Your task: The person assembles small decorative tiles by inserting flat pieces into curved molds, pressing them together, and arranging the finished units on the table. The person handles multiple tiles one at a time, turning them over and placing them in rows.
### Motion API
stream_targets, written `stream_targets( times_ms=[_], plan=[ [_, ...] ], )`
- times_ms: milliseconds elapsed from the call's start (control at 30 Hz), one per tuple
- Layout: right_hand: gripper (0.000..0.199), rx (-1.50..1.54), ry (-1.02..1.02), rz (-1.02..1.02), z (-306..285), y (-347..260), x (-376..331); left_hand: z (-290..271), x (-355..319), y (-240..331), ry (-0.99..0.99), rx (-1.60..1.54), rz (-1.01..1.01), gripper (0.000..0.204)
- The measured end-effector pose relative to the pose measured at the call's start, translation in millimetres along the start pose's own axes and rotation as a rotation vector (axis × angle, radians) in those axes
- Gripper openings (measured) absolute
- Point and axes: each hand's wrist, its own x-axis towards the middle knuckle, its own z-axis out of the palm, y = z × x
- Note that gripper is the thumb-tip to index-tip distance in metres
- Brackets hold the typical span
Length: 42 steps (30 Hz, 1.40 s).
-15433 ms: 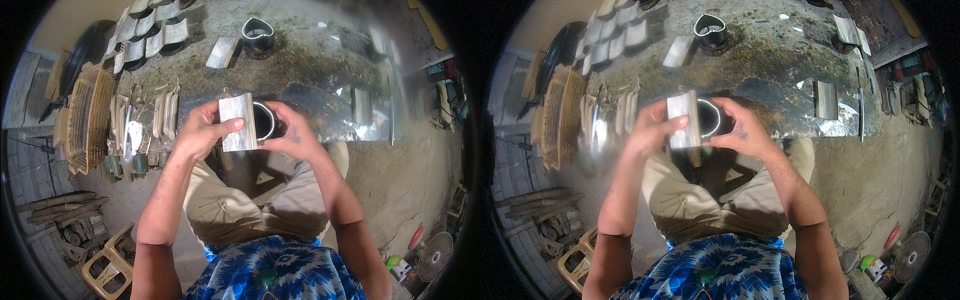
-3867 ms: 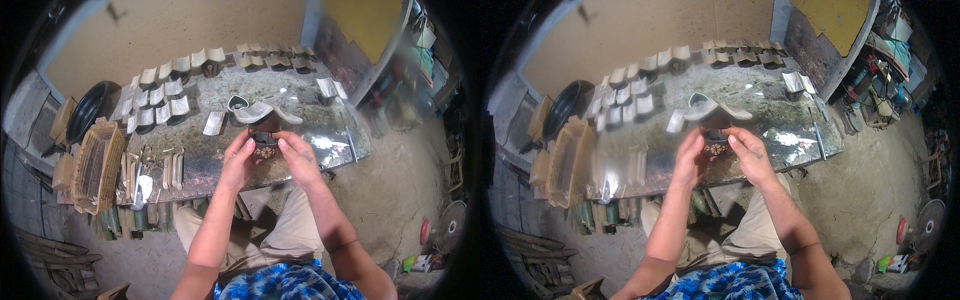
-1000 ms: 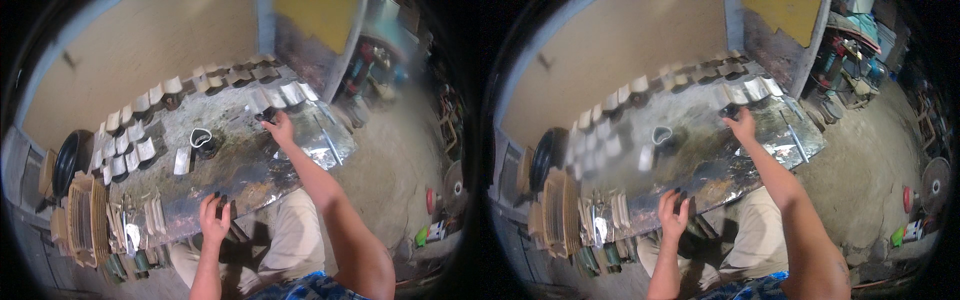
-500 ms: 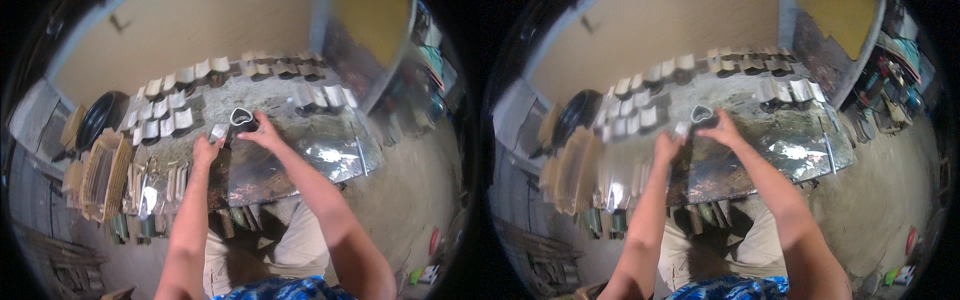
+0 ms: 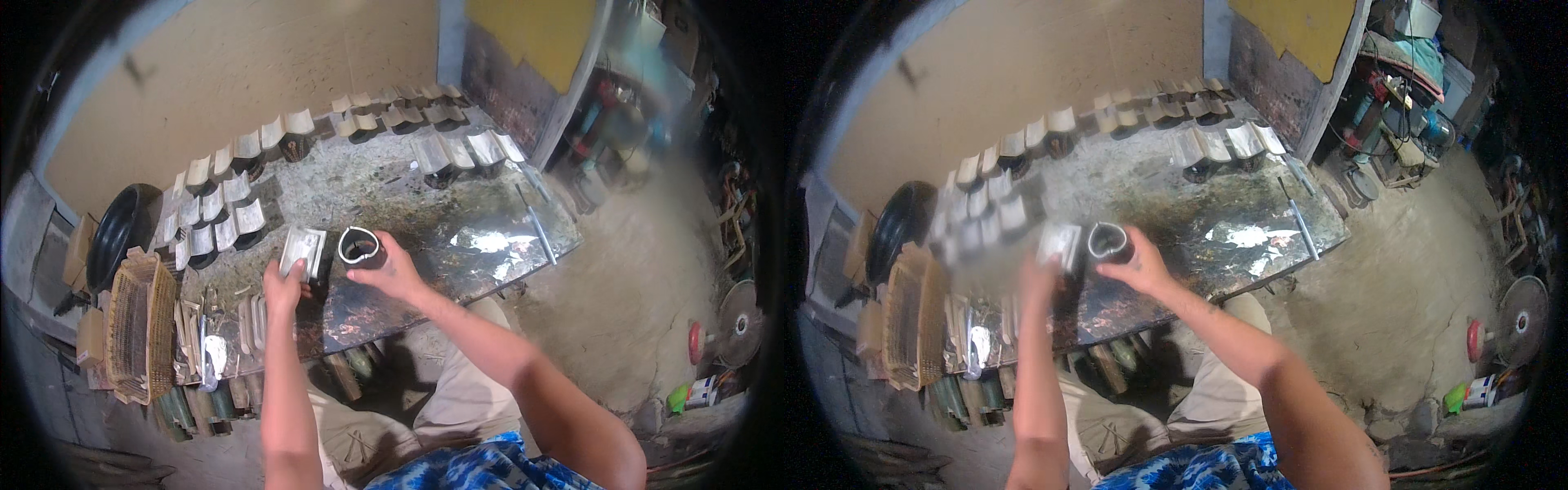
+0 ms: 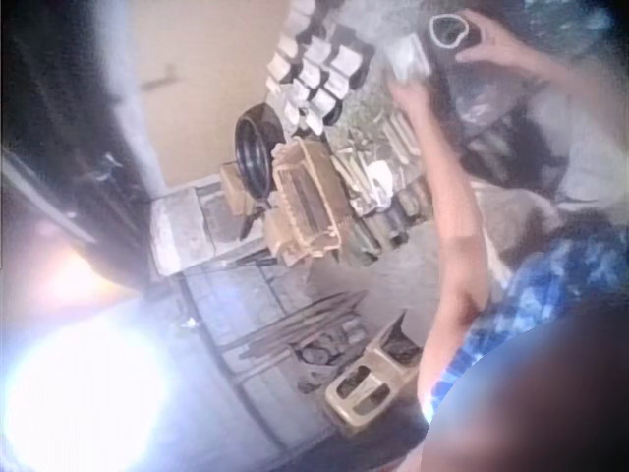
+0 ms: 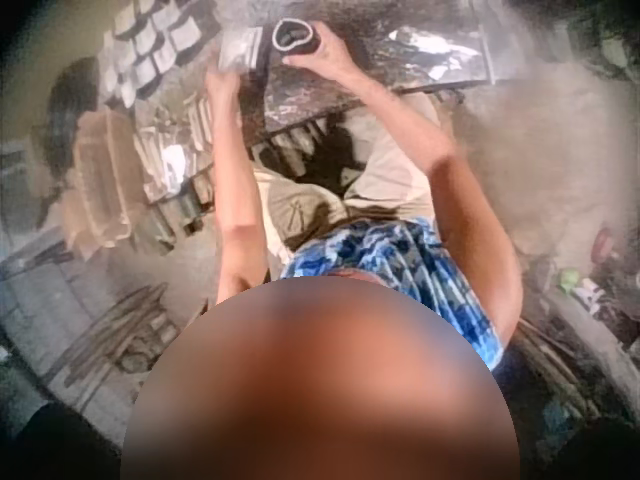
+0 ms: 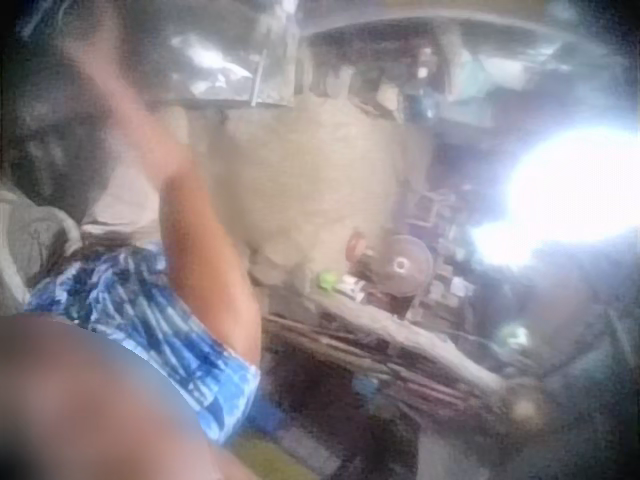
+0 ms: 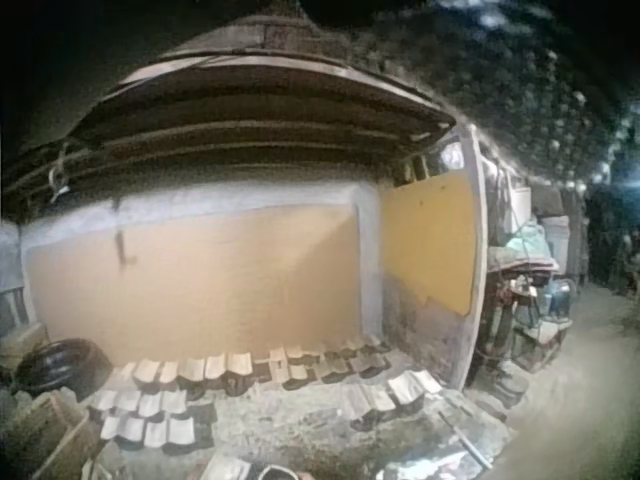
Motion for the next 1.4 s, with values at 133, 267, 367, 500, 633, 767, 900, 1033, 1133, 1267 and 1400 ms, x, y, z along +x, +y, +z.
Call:
stream_targets(
  times_ms=[133, 267, 367, 500, 633, 767, 900, 1033, 1133, 1267, 1400],
  plan=[
    [0.080, -0.109, -0.001, 0.035, 2.0, 0.9, -27.6, -27.2, -81.9, 7.0, 0.032, -0.430, -0.099, 0.033],
    [0.089, -0.153, 0.078, 0.005, -2.2, 2.3, -53.3, -49.7, -144.9, 3.5, -0.020, -0.524, -0.173, 0.030],
    [0.089, 0.086, 0.091, 0.134, -8.5, -14.0, -99.7, -55.0, -177.6, -3.4, -0.109, -0.610, -0.208, 0.030],
    [0.078, 0.547, -0.034, 0.355, 5.8, -38.1, -154.2, -21.8, -219.0, -10.7, -0.325, -0.693, -0.354, 0.025],
    [0.054, 0.727, 0.096, 0.523, 18.4, -48.4, -157.1, 16.9, -246.1, -6.6, -0.460, -0.777, -0.488, 0.025],
    [0.029, 0.529, 0.037, 0.589, 19.7, -52.9, -154.7, 7.8, -241.3, -8.0, -0.367, -0.199, -0.070, 0.023],
    [0.022, 0.220, -0.082, 0.361, 7.7, -58.3, -149.0, -10.0, -226.5, -13.3, -0.490, -0.131, -0.082, 0.021],
    [0.031, 0.079, -0.046, 0.503, -41.9, -59.2, -106.2, -32.5, -209.6, -12.9, -0.336, -0.507, -0.161, 0.038],
    [0.064, -0.056, -0.073, 0.374, -61.8, -50.1, -69.5, -49.4, -193.9, -8.5, -0.276, -0.582, -0.236, 0.042],
    [0.094, -0.086, -0.156, 0.286, -57.5, -35.3, -32.3, -56.5, -182.3, -1.1, -0.220, -0.604, -0.224, 0.045],
    [0.096, -0.030, -0.328, 0.333, -49.6, -33.1, -3.7, -55.5, -180.4, 5.3, -0.154, -0.566, -0.157, 0.042]
  ],
)
